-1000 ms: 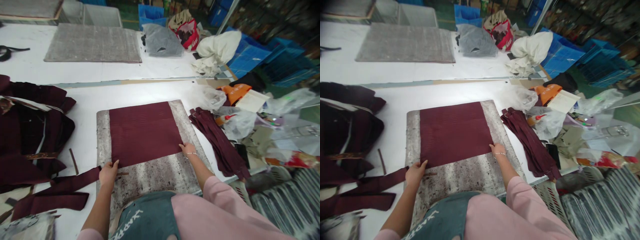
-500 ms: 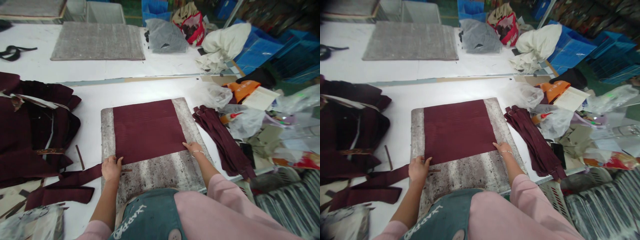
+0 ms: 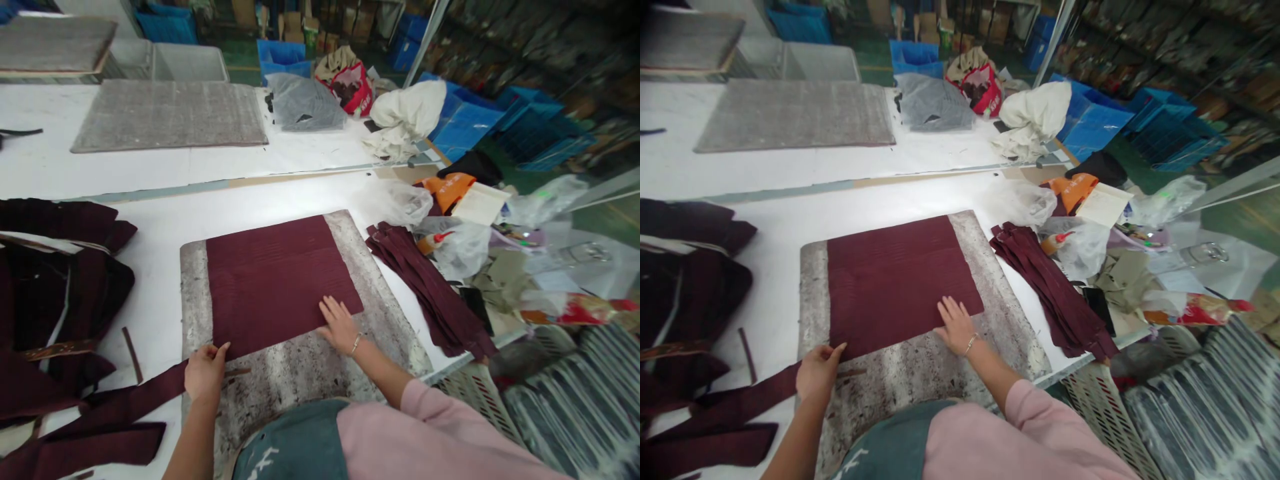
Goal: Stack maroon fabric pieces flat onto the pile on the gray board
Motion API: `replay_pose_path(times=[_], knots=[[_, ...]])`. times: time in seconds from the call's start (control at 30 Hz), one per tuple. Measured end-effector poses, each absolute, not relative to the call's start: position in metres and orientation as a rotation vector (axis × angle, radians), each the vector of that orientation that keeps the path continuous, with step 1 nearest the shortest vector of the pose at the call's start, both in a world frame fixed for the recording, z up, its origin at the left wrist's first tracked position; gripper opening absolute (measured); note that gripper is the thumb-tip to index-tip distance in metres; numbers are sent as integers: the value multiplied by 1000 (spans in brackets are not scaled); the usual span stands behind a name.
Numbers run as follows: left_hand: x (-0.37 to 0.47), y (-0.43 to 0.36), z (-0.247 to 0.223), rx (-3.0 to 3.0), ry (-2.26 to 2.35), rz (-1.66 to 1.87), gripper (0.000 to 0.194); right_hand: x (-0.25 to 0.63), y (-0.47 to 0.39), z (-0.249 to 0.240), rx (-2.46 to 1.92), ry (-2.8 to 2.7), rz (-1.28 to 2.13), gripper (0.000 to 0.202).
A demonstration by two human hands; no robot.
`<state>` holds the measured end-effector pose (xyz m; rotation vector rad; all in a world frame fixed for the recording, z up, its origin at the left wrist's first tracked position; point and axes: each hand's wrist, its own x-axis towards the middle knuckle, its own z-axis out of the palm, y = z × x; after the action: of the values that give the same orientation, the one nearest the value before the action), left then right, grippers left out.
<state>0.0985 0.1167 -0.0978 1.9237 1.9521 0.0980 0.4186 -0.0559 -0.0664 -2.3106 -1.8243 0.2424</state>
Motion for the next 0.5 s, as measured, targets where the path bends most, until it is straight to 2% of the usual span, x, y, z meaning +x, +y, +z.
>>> replay_pose_path(times=[0.1,0.37,0.5], knots=[[99,114,-96,2084,1951,164,41,403,-55,-82,-2092,-2111,194,70],[101,109,-95,2176,1981,323,35,492,-102,-106,-2427,-1977,-24,61],[118,90,-90,2249,1934,564,31,504,-108,-113,-2431,-1998,-67,64]])
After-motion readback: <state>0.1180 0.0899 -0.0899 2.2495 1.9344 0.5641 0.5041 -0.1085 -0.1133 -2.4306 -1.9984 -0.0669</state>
